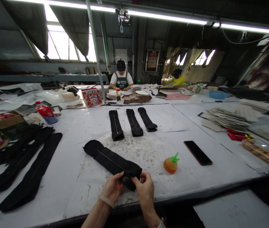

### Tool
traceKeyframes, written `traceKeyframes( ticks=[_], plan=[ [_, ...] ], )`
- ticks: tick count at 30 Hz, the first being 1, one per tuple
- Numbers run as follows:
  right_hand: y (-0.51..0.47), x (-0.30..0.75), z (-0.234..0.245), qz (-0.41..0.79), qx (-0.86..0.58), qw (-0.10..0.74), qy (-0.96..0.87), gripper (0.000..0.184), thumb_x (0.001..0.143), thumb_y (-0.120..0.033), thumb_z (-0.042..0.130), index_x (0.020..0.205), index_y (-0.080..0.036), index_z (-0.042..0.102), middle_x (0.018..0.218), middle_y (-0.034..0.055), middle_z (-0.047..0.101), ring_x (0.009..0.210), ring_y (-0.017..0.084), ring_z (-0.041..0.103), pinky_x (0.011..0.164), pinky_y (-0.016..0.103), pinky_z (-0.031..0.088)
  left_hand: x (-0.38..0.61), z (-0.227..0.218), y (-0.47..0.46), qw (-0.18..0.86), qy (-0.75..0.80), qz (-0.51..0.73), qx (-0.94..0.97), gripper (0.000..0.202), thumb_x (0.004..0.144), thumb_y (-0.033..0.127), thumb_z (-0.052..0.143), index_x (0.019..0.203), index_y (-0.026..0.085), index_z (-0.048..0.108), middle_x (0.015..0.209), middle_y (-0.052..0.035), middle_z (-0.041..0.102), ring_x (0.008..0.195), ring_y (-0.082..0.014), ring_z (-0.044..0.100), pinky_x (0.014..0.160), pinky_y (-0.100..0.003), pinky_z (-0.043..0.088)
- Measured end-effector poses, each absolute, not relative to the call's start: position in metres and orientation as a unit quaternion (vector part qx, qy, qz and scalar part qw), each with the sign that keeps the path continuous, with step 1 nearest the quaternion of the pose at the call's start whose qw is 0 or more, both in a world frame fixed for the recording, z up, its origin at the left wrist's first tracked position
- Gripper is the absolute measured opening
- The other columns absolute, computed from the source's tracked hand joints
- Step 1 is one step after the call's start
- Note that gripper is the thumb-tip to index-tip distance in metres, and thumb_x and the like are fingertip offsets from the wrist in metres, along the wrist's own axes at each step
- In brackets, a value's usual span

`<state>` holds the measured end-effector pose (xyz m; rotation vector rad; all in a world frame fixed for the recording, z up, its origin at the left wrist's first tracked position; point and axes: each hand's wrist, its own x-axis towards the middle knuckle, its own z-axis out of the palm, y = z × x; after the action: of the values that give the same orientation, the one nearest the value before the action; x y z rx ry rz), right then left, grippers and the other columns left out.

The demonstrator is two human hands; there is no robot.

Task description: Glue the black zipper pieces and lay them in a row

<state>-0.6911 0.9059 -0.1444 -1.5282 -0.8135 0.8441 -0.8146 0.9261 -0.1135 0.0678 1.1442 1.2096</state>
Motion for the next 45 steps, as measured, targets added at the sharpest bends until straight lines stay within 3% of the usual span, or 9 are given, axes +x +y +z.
traceKeyframes(
  ticks=[7, 11, 17, 21, 28, 32, 34, 40, 45],
  plan=[
    [0.911, -0.686, -0.142, 0.466, -0.610, 0.597, -0.230, 0.036, 0.062, -0.050, 0.076, 0.063, -0.017, 0.062, 0.054, -0.0001, 0.059, 0.053, 0.016, 0.053, 0.050, 0.028, 0.043, -0.809, -0.119, 0.922, 0.668, 0.507, 0.543, 0.043, 0.016, 0.079, -0.006, 0.060, 0.075, 0.009, 0.064, 0.072, -0.0071, 0.073, 0.059, -0.0144, 0.068, 0.053, -0.021, 0.056],
    [0.906, -0.685, -0.135, 0.514, -0.577, 0.608, -0.181, 0.040, 0.051, -0.047, 0.085, 0.063, -0.016, 0.064, 0.056, 0.0010, 0.062, 0.056, 0.016, 0.055, 0.053, 0.027, 0.046, -0.810, -0.119, 0.920, 0.662, 0.503, 0.553, 0.050, 0.016, 0.077, -0.007, 0.061, 0.077, 0.009, 0.065, 0.073, -0.0066, 0.073, 0.061, -0.0148, 0.069, 0.055, -0.021, 0.056],
    [0.908, -0.680, -0.129, 0.607, -0.551, 0.553, -0.145, 0.050, 0.059, -0.064, 0.074, 0.058, -0.019, 0.053, 0.043, -0.0083, 0.037, 0.034, 0.007, 0.030, 0.033, 0.021, 0.021, -0.809, -0.118, 0.917, 0.653, 0.510, 0.555, 0.071, 0.020, 0.075, -0.007, 0.061, 0.083, 0.011, 0.064, 0.075, -0.0048, 0.074, 0.062, -0.0152, 0.069, 0.055, -0.021, 0.056],
    [0.911, -0.685, -0.129, 0.573, -0.547, 0.578, -0.196, 0.051, 0.057, -0.062, 0.075, 0.054, -0.024, 0.041, 0.043, -0.0099, 0.033, 0.034, 0.007, 0.027, 0.033, 0.022, 0.021, -0.809, -0.120, 0.912, 0.639, 0.522, 0.557, 0.091, 0.026, 0.072, -0.007, 0.064, 0.089, 0.013, 0.062, 0.077, -0.0037, 0.074, 0.062, -0.0161, 0.069, 0.053, -0.022, 0.055],
    [0.888, -0.694, -0.120, 0.413, -0.512, 0.621, -0.426, 0.023, 0.071, -0.039, 0.072, 0.064, -0.020, 0.061, 0.067, 0.0004, 0.057, 0.066, 0.016, 0.052, 0.062, 0.027, 0.044, -0.813, -0.118, 0.911, 0.624, 0.542, 0.554, 0.101, 0.024, 0.067, -0.005, 0.066, 0.077, 0.015, 0.059, 0.062, 0.0007, 0.068, 0.051, -0.0140, 0.063, 0.047, -0.021, 0.049],
    [0.889, -0.683, -0.118, 0.596, -0.438, 0.581, -0.339, 0.038, 0.072, -0.045, 0.074, 0.092, -0.014, 0.066, 0.080, 0.0056, 0.066, 0.067, 0.017, 0.057, 0.058, 0.027, 0.046, -0.820, -0.116, 0.910, 0.628, 0.524, 0.562, 0.120, 0.021, 0.065, -0.003, 0.068, 0.078, 0.013, 0.061, 0.069, -0.0018, 0.070, 0.057, -0.0146, 0.065, 0.052, -0.023, 0.052],
    [0.893, -0.681, -0.118, 0.657, -0.418, 0.547, -0.307, 0.042, 0.068, -0.044, 0.078, 0.093, -0.012, 0.068, 0.079, 0.0058, 0.067, 0.063, 0.015, 0.056, 0.052, 0.024, 0.043, -0.821, -0.118, 0.907, 0.634, 0.517, 0.559, 0.137, 0.022, 0.063, 0.000, 0.072, 0.079, 0.013, 0.063, 0.071, -0.0028, 0.071, 0.059, -0.0157, 0.066, 0.052, -0.024, 0.052],
    [0.898, -0.693, -0.130, 0.587, -0.491, 0.587, -0.263, 0.031, 0.058, -0.039, 0.081, 0.065, -0.017, 0.060, 0.056, -0.0014, 0.058, 0.049, 0.011, 0.046, 0.042, 0.022, 0.033, -0.816, -0.128, 0.905, 0.623, 0.521, 0.566, 0.144, 0.032, 0.059, 0.008, 0.079, 0.086, 0.014, 0.064, 0.075, -0.0032, 0.073, 0.065, -0.0185, 0.069, 0.055, -0.024, 0.053],
    [0.897, -0.678, -0.136, 0.614, -0.482, 0.600, -0.175, 0.032, 0.059, -0.041, 0.072, 0.071, -0.023, 0.048, 0.040, -0.0135, 0.031, 0.034, 0.008, 0.029, 0.037, 0.022, 0.027, -0.822, -0.128, 0.910, 0.589, 0.549, 0.574, 0.150, 0.032, 0.061, 0.004, 0.076, 0.088, 0.013, 0.061, 0.073, -0.0042, 0.072, 0.061, -0.0180, 0.067, 0.054, -0.026, 0.053]
  ],
)
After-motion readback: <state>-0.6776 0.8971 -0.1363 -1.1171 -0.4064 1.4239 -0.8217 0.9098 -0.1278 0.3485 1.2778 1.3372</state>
